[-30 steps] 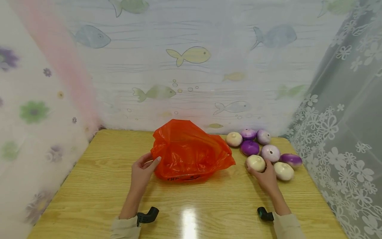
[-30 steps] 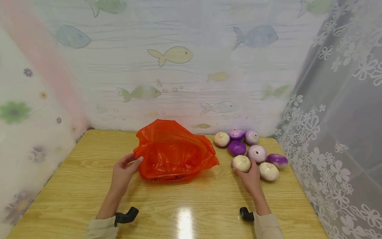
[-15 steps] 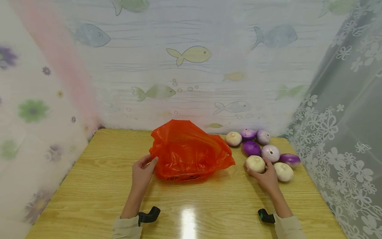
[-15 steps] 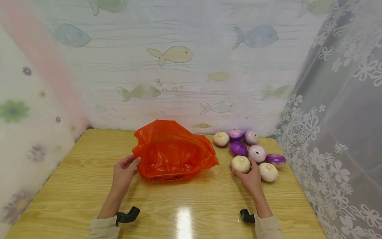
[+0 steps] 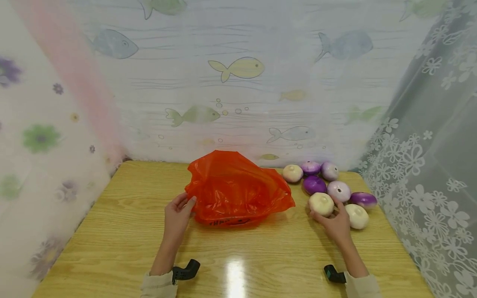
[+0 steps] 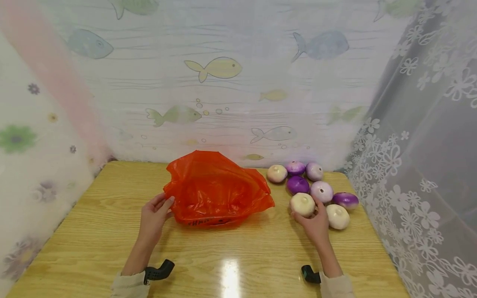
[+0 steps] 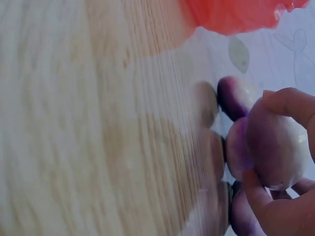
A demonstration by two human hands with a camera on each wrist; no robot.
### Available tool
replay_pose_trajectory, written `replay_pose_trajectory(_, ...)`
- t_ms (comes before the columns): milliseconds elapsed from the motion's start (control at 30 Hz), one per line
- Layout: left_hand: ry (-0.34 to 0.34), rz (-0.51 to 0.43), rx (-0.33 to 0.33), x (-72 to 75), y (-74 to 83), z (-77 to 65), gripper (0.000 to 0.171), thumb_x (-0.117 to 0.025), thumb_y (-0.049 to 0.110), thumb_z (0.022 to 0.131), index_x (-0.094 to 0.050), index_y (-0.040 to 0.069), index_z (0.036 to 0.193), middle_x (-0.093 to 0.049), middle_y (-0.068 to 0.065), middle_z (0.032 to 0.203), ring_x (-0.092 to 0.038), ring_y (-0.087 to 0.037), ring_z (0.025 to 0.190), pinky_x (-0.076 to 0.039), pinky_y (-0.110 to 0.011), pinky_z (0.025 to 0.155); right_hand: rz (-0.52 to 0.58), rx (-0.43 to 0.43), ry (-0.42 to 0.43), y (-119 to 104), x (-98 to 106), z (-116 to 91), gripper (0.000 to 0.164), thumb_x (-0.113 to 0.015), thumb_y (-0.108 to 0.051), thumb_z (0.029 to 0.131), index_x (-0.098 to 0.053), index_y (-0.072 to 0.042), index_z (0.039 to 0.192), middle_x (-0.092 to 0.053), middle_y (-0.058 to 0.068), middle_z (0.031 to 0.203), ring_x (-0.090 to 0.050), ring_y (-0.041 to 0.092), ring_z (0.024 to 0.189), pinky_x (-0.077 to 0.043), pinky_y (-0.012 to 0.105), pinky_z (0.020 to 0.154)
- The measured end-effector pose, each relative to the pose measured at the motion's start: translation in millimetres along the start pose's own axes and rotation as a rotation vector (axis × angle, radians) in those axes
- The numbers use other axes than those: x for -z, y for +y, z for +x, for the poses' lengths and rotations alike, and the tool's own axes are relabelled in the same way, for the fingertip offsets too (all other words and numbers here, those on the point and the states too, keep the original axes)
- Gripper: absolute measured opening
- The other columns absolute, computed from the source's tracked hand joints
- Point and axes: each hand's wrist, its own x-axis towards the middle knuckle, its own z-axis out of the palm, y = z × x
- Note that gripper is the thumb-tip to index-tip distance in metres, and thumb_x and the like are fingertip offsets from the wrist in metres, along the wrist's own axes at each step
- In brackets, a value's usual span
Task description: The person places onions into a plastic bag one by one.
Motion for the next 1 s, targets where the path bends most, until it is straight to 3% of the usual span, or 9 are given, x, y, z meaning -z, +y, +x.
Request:
replay_pose_trajectory(167, -0.01, 0.007, 0.003, 1.3, 3.1, -1.1, 0.042, -0.061, 0.021, 0.103, -0.053, 0.003, 0.141, -0.062, -0.016, 0.131, -0.065, -0.004, 0.09, -0.056, -0.018, 0.076, 0.1, 0.009, 0.033, -3, -2, -2, 0.091, -0.08, -0.004, 0.086, -0.027, -0.007, 0.16, -0.043, 0.022, 0.146, -0.054, -0.007, 0.092, -0.049, 0.009, 0.073)
replay_pose_trajectory(467, -0.043, 0.012, -0.01, 4.7, 6.8, 1.4, 0.041, -0.059, 0.017, 0.104, -0.052, 0.006, 0.143, -0.063, -0.014, 0.13, -0.065, -0.007, 0.093, -0.057, -0.02, 0.078, 0.234, 0.095, 0.071, -18, -7, -10, 0.086, -0.079, 0.01, 0.08, -0.038, -0.003, 0.155, -0.047, -0.008, 0.133, -0.055, 0.003, 0.105, -0.049, 0.008, 0.084)
replay_pose_trajectory(667, -0.048, 0.016, -0.008, 6.8, 8.0, 2.8, 0.041, -0.059, 0.017, 0.104, -0.052, 0.008, 0.144, -0.063, -0.015, 0.133, -0.066, -0.007, 0.096, -0.057, -0.02, 0.08, 0.323, 0.152, 0.002, -34, -5, -20, 0.085, -0.076, 0.012, 0.082, -0.036, -0.003, 0.155, -0.049, -0.008, 0.134, -0.056, 0.003, 0.112, -0.05, 0.011, 0.088)
replay_pose_trajectory(1000, -0.049, 0.004, -0.01, 5.9, 9.4, 1.1, 0.043, -0.059, 0.016, 0.104, -0.05, 0.006, 0.145, -0.064, -0.015, 0.132, -0.066, -0.006, 0.094, -0.057, -0.02, 0.079, 0.335, 0.225, -0.081, -57, -4, -31, 0.08, -0.076, 0.011, 0.083, -0.039, -0.002, 0.153, -0.05, -0.006, 0.136, -0.057, 0.003, 0.117, -0.051, 0.014, 0.091)
